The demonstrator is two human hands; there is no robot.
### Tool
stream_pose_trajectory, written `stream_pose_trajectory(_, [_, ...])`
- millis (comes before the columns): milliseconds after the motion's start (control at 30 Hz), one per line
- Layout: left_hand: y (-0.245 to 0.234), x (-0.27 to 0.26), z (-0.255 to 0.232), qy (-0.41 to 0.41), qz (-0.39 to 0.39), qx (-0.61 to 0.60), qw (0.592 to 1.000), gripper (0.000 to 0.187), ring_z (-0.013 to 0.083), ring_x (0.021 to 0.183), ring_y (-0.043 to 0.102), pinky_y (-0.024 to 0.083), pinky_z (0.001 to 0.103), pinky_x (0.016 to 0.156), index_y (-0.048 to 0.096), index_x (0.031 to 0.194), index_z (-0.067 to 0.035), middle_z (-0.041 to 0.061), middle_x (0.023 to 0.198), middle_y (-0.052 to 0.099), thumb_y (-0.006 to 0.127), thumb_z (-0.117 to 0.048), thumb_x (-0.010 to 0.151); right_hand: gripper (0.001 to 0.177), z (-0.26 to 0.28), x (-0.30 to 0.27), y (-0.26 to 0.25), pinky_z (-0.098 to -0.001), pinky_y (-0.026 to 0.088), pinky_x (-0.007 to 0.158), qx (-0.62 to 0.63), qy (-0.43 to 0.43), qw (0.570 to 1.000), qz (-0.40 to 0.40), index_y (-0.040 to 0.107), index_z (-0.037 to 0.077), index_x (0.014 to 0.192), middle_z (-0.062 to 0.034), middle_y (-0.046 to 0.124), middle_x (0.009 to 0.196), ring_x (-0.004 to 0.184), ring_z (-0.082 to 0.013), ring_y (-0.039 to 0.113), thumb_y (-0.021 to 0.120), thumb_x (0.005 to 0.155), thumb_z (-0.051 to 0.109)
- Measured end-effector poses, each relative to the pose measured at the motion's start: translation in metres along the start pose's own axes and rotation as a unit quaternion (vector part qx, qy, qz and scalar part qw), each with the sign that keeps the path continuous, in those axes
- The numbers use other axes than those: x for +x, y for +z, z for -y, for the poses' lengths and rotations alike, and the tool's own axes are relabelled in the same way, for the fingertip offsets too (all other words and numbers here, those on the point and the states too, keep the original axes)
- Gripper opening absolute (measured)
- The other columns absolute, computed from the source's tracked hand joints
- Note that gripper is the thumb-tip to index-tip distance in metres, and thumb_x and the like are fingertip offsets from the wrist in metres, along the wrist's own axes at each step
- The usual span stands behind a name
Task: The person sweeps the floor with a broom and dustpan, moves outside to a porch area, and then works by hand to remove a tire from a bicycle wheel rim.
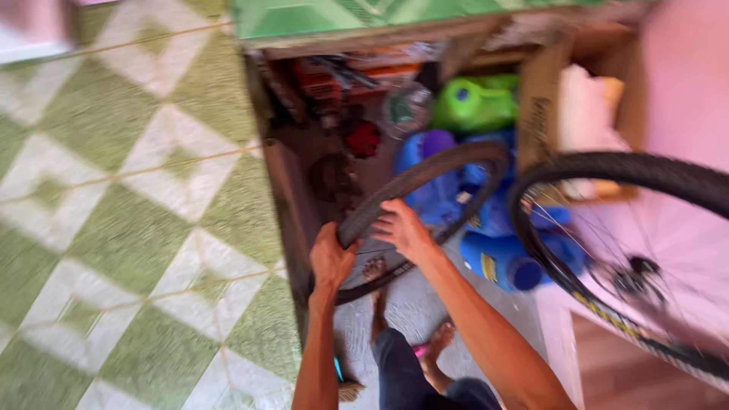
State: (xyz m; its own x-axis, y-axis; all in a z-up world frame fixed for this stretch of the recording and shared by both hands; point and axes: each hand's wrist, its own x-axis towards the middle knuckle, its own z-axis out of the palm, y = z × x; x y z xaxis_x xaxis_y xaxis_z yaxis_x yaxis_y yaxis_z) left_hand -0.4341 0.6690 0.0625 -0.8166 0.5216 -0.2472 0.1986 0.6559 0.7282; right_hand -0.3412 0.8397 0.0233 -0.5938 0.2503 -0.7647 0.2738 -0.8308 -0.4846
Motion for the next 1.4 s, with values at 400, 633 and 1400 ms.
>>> stream_pose_trajectory(400, [0.029, -0.183, -0.057, -0.007, -0.014, -0.046, 0.999, 0.033, 0.0408, 0.079, 0.068, 0.052, 0.048, 0.073, 0.061, 0.098, -0.003, 0.018, 0.085, 0.067, 0.083, -0.019, 0.079, 0.027, -0.032, -0.161, -0.057, -0.0403, 0.064, 0.073, 0.068, 0.001, 0.998, -0.013, 0.063, 0.006, 0.103, -0.0059, 0.069, 0.101, 0.087, -0.0225, 0.071, 0.070, 0.085, 0.024])
stream_pose_trajectory(633, [0.061, -0.273, -0.097, 0.000, -0.076, 0.052, 0.996, 0.045, 0.0448, 0.085, 0.064, 0.049, 0.055, 0.072, 0.057, 0.099, -0.002, 0.015, 0.100, 0.059, 0.083, -0.032, 0.077, 0.037, -0.060, -0.230, -0.084, -0.0339, 0.051, 0.053, -0.125, -0.058, 0.986, -0.093, 0.069, 0.003, 0.089, -0.0081, 0.067, 0.076, 0.061, -0.0205, 0.064, 0.073, 0.078, 0.038])
stream_pose_trajectory(1400, [0.138, -0.344, -0.161, -0.005, 0.260, -0.329, 0.908, 0.050, 0.0189, 0.094, 0.069, 0.060, 0.037, 0.072, 0.063, 0.110, -0.003, 0.008, 0.104, 0.068, 0.054, -0.051, 0.102, 0.035, 0.008, -0.537, -0.225, -0.0370, 0.053, 0.062, -0.450, -0.283, 0.838, -0.120, 0.068, 0.006, 0.087, -0.0068, 0.070, 0.071, 0.068, -0.0187, 0.068, 0.076, 0.067, 0.035])
